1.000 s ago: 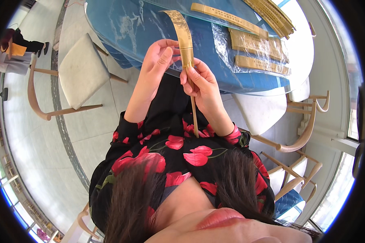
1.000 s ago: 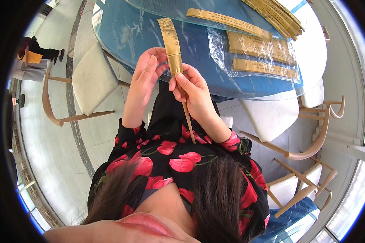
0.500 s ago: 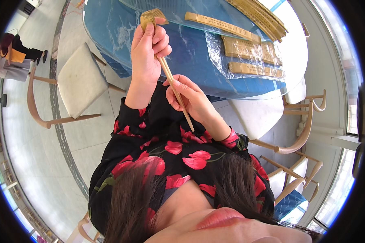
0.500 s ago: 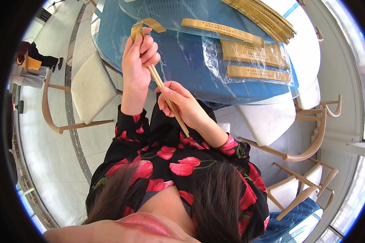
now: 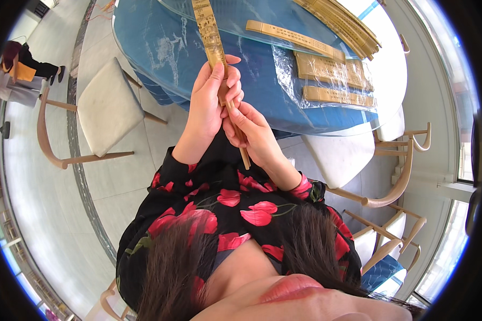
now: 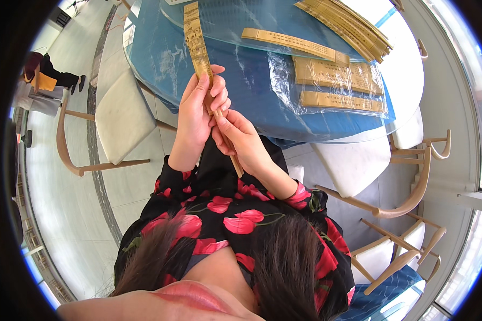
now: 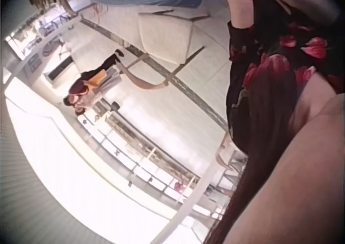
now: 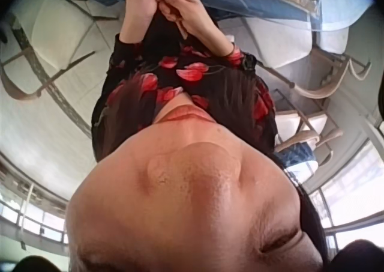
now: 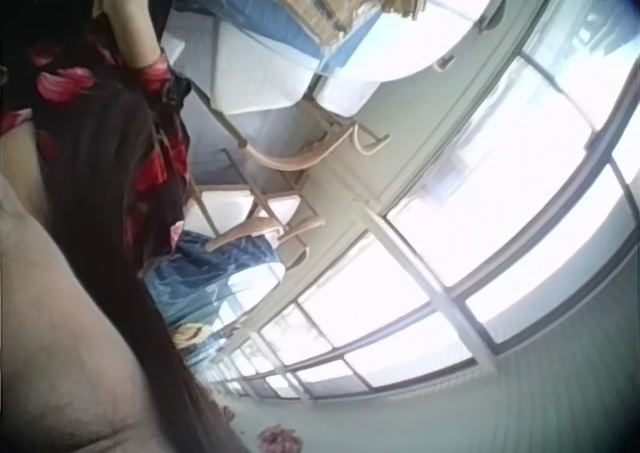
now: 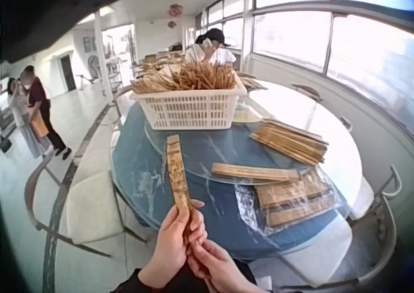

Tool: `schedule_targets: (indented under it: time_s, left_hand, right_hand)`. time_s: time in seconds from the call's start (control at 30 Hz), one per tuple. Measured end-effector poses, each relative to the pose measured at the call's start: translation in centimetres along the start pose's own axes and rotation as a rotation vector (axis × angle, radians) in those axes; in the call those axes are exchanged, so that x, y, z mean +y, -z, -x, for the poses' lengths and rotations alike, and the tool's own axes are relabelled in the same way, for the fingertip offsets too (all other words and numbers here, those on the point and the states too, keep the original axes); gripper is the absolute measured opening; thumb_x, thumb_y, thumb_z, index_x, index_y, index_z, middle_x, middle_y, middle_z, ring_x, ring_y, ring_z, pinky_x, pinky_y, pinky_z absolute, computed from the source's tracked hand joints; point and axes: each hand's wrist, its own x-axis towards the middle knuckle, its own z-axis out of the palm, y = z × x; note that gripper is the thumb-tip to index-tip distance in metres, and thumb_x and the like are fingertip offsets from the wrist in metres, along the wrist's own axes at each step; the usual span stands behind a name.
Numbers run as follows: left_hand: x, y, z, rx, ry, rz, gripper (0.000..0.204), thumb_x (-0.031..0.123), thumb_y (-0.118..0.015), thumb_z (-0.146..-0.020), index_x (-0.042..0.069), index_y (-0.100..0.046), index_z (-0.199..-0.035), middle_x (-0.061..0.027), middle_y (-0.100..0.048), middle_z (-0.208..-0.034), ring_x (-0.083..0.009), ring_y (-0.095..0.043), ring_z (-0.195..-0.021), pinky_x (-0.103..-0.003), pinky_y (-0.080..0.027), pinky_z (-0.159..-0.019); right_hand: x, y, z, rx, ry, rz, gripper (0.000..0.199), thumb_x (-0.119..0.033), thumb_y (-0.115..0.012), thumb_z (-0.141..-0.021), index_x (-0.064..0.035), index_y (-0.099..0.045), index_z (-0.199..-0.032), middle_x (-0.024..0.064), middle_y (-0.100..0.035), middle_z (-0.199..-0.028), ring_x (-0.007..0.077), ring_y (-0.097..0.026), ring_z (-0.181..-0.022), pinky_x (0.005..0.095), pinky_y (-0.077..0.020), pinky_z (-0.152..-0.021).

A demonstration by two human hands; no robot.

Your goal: The person sits at a table and repeatedly picks up thin bamboo strips and wooden sticks. They align the strips with the sticks and place them into a white basket. The person continues this repetitive assembly process throughout the clip.

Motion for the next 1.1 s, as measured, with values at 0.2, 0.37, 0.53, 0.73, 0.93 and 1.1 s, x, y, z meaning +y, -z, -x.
schedule_targets:
  time_s: [0.2,0.37,0.53,0.73,0.93,1.1]
  left_hand:
    - [3.2,2.4,-2.7,-0.021,-0.188,0.124,0.026,0.024,-0.041,-0.112,0.003,-0.054,-0.121,0.0023,-0.044,-0.082,-0.0065,-0.034,-0.061,-0.025,-0.034,-0.057]
    - [3.0,2.4,-3.1,0.026,-0.181,0.18,0.027,0.026,-0.046,-0.111,0.003,-0.056,-0.121,0.004,-0.042,-0.079,-0.0053,-0.033,-0.06,-0.023,-0.031,-0.056]
    - [0.2,0.3,-0.4,-0.026,0.001,0.222,0.028,0.029,-0.044,-0.112,0.005,-0.053,-0.124,0.0042,-0.04,-0.079,-0.0048,-0.032,-0.061,-0.022,-0.032,-0.056]
    - [-1.1,-0.9,2.8,0.023,0.007,0.106,0.026,0.03,-0.04,-0.113,0.007,-0.051,-0.118,0.0021,-0.046,-0.079,-0.0091,-0.045,-0.069,-0.026,-0.043,-0.069]
    - [-1.5,-1.7,3.9,-0.038,-0.092,-0.106,0.024,0.033,-0.04,-0.112,0.012,-0.049,-0.103,0.0034,-0.044,-0.07,-0.0143,-0.052,-0.074,-0.037,-0.045,-0.094]
    - [-2.0,-2.2,3.7,-0.094,-0.149,-0.145,0.026,0.032,-0.038,-0.113,0.013,-0.049,-0.1,0.0031,-0.043,-0.065,-0.0169,-0.057,-0.076,-0.044,-0.043,-0.104]
  right_hand:
    - [-0.5,0.8,3.3,-0.138,-0.172,0.345,0.033,-0.033,-0.041,-0.113,-0.0053,-0.057,-0.106,-0.0013,-0.053,-0.071,0.0056,-0.048,-0.062,0.0207,-0.0374,-0.056]
    - [0.6,1.8,4.8,-0.093,-0.157,0.333,0.032,-0.029,-0.042,-0.112,-0.0078,-0.053,-0.09,-0.0045,-0.045,-0.068,0.0045,-0.037,-0.057,0.0212,-0.0283,-0.052]
    - [0.2,0.5,2.8,-0.069,-0.033,0.363,0.032,-0.026,-0.044,-0.112,-0.0049,-0.056,-0.092,-0.0033,-0.045,-0.068,0.0054,-0.038,-0.057,0.0219,-0.0301,-0.052]
    - [1.0,1.7,1.1,0.148,0.17,0.527,0.014,-0.01,-0.065,-0.101,0.0012,-0.064,-0.092,0.0012,-0.064,-0.077,0.007,-0.058,-0.063,0.022,-0.0463,-0.057]
    - [1.7,0.4,1.1,0.277,0.364,0.405,0.013,-0.009,-0.071,-0.097,0.0033,-0.066,-0.098,0.0018,-0.068,-0.086,0.0055,-0.062,-0.076,0.0227,-0.0522,-0.065]
    - [2.8,1.0,0.6,0.3,0.526,0.413,0.012,-0.011,-0.071,-0.098,0.0007,-0.067,-0.1,-0.0011,-0.067,-0.088,0.0058,-0.062,-0.077,0.021,-0.0501,-0.065]
